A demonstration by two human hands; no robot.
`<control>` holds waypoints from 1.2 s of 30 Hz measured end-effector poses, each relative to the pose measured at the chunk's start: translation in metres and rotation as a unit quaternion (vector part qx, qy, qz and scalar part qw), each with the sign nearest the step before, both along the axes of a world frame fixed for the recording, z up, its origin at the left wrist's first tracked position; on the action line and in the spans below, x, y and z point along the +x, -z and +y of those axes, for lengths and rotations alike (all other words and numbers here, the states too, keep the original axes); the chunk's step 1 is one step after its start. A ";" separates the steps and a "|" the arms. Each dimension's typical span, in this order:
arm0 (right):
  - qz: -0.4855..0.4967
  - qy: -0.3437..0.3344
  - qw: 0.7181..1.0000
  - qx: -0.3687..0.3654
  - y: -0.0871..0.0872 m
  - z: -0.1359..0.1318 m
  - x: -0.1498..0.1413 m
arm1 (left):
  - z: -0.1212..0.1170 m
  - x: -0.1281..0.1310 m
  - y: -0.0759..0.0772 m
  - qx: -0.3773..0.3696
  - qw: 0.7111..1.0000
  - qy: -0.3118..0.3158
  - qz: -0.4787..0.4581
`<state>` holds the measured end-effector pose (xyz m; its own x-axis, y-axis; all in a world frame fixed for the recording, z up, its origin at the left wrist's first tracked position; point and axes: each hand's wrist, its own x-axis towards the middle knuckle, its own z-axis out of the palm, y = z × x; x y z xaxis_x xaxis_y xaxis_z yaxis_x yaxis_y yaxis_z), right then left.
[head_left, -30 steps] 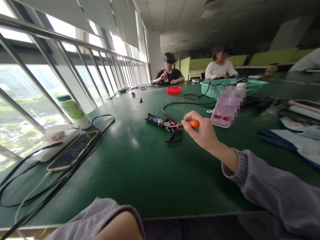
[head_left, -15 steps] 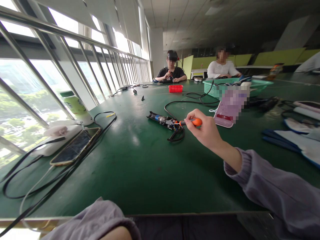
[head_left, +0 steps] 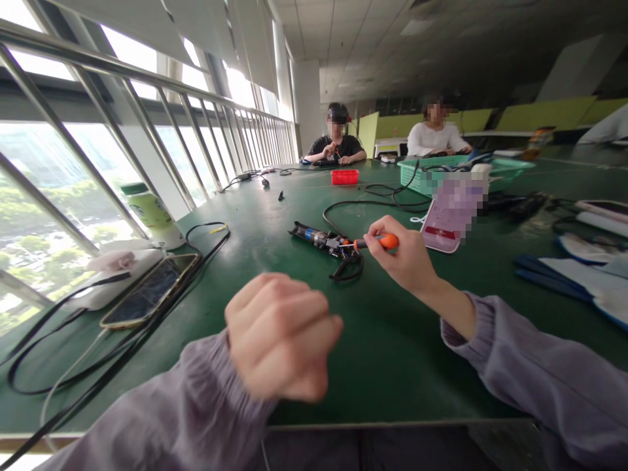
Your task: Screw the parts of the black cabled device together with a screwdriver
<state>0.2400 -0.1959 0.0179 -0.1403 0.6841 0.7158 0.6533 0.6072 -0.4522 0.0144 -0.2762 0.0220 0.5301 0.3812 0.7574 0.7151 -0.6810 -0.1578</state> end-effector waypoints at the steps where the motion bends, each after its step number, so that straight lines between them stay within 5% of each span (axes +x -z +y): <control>1: 0.001 -0.001 1.000 0.002 0.000 0.000 0.000 | 0.017 -0.002 0.001 0.015 1.000 -0.006 0.005; 3: 0.000 -0.005 1.000 0.002 0.000 0.000 0.000 | 0.058 -0.005 0.008 0.017 0.999 -0.045 0.024; 7: -0.003 -0.013 1.000 -0.006 0.001 0.002 -0.001 | 0.133 -0.009 0.032 -0.115 0.985 -0.120 0.047; 11: -0.001 -0.007 1.000 -0.001 0.002 0.002 -0.001 | 0.166 -0.007 0.045 -0.184 0.974 -0.126 0.041; 17: 0.001 -0.012 1.000 0.026 0.004 0.000 -0.002 | 0.175 -0.006 0.049 -0.231 0.963 -0.126 0.051; 36: 0.050 0.034 0.996 0.066 0.005 0.010 0.003 | 0.165 -0.005 0.042 -0.203 0.961 -0.171 0.078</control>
